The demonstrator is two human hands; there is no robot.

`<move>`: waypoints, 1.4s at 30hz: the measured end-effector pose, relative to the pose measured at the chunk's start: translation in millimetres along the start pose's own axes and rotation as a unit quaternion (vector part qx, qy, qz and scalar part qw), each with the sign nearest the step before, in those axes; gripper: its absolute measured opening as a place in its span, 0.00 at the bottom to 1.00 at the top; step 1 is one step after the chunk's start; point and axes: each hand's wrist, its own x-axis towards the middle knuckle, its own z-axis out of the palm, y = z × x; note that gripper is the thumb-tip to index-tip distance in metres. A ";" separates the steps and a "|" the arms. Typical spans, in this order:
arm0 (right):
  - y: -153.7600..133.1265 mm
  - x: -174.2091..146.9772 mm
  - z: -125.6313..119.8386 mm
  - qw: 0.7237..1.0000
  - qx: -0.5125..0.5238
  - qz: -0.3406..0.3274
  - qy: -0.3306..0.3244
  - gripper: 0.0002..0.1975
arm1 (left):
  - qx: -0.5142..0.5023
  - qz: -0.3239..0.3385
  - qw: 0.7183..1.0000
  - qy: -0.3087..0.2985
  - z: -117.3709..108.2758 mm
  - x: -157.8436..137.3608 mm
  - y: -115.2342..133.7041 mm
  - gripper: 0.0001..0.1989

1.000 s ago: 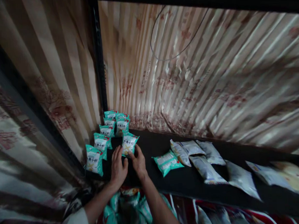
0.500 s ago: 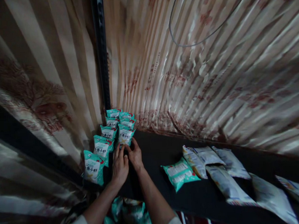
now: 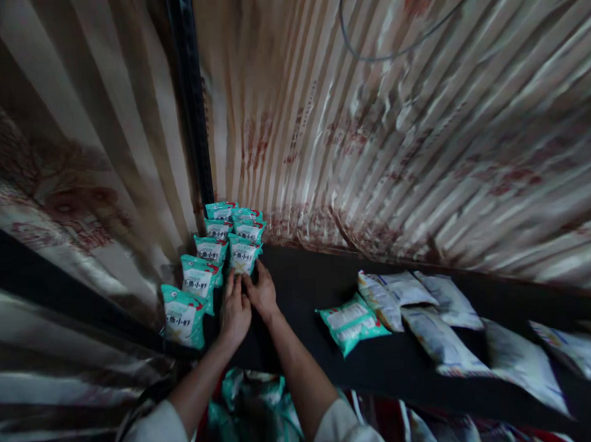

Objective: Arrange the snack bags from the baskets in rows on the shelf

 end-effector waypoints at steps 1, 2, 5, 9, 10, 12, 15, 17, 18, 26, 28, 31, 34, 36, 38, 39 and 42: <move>-1.8 -3.1 -0.6 1.000 0.006 0.009 0.003 0.27 | 0.005 0.002 1.000 -0.003 -1.3 -0.5 0.1 0.27; -3.8 -7.6 -2.4 1.000 0.012 0.019 0.007 0.28 | 0.009 0.007 1.000 -0.010 -2.8 -1.3 0.2 0.26; -11.2 -30.9 -17.4 0.998 0.015 0.044 0.036 0.28 | 0.021 0.007 1.000 -0.017 -7.7 -5.5 0.0 0.23; -28.0 -86.9 -56.7 0.996 0.000 0.050 0.070 0.20 | 0.008 0.063 0.998 -0.010 -16.5 -18.2 1.4 0.21; -32.6 -104.3 -67.4 0.996 -0.003 0.052 0.072 0.18 | -0.002 0.088 0.996 -0.015 -19.4 -23.5 3.1 0.20; -40.3 -141.2 -86.8 0.996 -0.009 0.064 0.066 0.17 | -0.028 0.137 0.989 -0.041 -25.5 -37.7 8.7 0.19; -44.5 -195.2 -108.4 0.993 -0.020 0.098 0.060 0.16 | -0.070 0.183 0.974 -0.115 -33.4 -71.0 20.4 0.17; -41.8 -226.9 -117.5 0.992 -0.046 0.111 0.043 0.16 | -0.086 0.193 0.962 -0.175 -36.9 -101.4 26.5 0.16; -39.2 -240.9 -120.6 0.991 -0.057 0.117 0.031 0.15 | -0.085 0.189 0.956 -0.208 -38.2 -118.4 28.0 0.16; -20.1 -303.9 -124.1 0.983 -0.061 0.172 0.023 0.18 | 0.113 0.074 0.875 -0.465 -43.4 -224.8 6.5 0.37; -20.2 -308.9 -123.0 0.983 -0.056 0.175 0.029 0.17 | 0.147 0.062 0.866 -0.475 -40.8 -231.0 1.0 0.34; -21.4 -313.3 -123.2 0.982 -0.053 0.179 0.029 0.17 | 0.169 0.063 0.869 -0.460 -36.8 -230.5 -3.2 0.30; -21.9 -316.9 -126.4 0.983 -0.059 0.172 0.027 0.17 | 0.157 0.078 0.872 -0.458 -38.4 -226.3 -4.5 0.33; -21.4 -319.4 -129.9 0.985 -0.063 0.161 0.025 0.16 | 0.149 0.094 0.873 -0.455 -43.7 -222.4 -3.9 0.35; -20.8 -321.4 -133.4 0.986 -0.063 0.154 0.016 0.16 | 0.134 0.100 0.884 -0.436 -51.6 -216.9 -1.6 0.33; -20.8 -322.1 -134.8 0.986 -0.063 0.151 0.008 0.17 | 0.122 0.096 0.893 -0.422 -56.3 -213.4 0.1 0.31; -23.5 -322.5 -136.4 0.990 -0.054 0.129 -0.026 0.22 | 0.076 0.095 0.913 -0.389 -71.9 -200.2 6.8 0.27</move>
